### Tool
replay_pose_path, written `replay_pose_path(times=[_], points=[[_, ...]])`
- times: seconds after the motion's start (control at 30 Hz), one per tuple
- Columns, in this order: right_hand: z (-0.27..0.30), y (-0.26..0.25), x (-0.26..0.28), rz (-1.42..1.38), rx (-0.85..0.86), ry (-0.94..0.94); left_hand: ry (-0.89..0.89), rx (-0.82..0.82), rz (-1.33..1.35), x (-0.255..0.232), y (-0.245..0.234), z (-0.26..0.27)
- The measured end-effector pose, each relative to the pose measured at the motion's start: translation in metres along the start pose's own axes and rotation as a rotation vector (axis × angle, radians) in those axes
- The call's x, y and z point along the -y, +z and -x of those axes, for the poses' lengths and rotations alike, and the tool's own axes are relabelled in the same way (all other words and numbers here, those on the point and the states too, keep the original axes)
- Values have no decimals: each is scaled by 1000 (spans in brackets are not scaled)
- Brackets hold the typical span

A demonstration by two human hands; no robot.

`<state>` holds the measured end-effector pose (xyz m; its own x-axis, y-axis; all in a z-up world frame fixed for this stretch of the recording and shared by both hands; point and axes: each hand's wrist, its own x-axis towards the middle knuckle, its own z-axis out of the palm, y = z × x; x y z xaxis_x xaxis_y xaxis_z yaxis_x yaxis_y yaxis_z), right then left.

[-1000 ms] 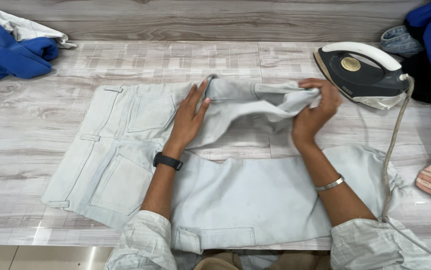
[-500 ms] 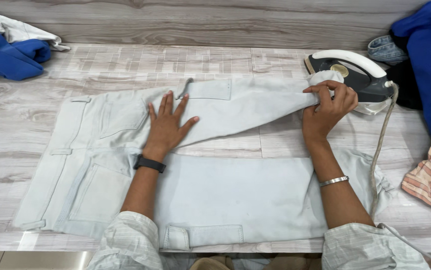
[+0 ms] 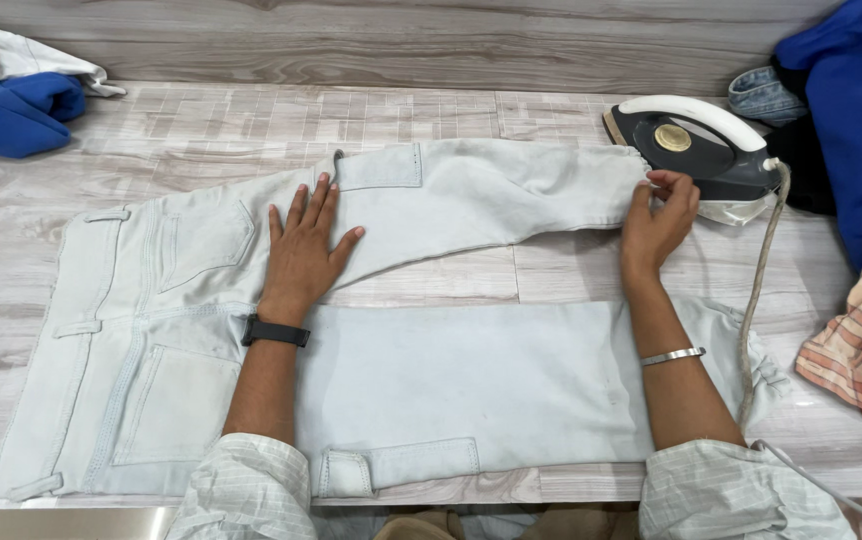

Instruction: The person irons a pair of light-colored pants on a tiled surface, smoothing the fabric and using an electric iron on the legs and waistband. After finishing the pants, the person picks up a white t-shirt, lays it flat, and irons the front graphic area.

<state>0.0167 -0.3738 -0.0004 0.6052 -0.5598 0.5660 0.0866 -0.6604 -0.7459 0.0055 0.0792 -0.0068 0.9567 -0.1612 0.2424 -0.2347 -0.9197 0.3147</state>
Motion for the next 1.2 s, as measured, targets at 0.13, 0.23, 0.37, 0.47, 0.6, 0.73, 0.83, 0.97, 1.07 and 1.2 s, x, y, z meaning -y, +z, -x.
replay_pose_path(times=[0.13, 0.23, 0.37, 0.47, 0.6, 0.73, 0.83, 0.97, 1.07, 1.2], points=[[3, 4, -11, 203, 39, -182, 9, 16, -17, 0, -1, 0], [3, 4, -18, 236, 87, -143, 5, 14, -9, -1, -2, 0], [4, -1, -14, 150, 175, 49, 38, -41, -22, -8, -1, 3], [5, -2, -9, 124, 139, 59, 139, -99, -22, -20, -2, 4], [2, 0, -9, 123, 89, 21, 244, -48, 108, -51, 2, 8], [4, -3, -8, 53, 34, 14, 264, 6, 74, -55, 7, 10], [3, -7, -3, 121, -7, -41, 239, 44, 51, -52, 8, 13], [1, -14, -2, 183, -128, -116, 257, 72, 76, -49, -1, 22], [1, -19, 2, 340, -208, -202, 258, 103, 94, -50, -9, 27], [3, -25, 26, 409, -240, -356, 273, 122, 117, -48, -19, 30]])
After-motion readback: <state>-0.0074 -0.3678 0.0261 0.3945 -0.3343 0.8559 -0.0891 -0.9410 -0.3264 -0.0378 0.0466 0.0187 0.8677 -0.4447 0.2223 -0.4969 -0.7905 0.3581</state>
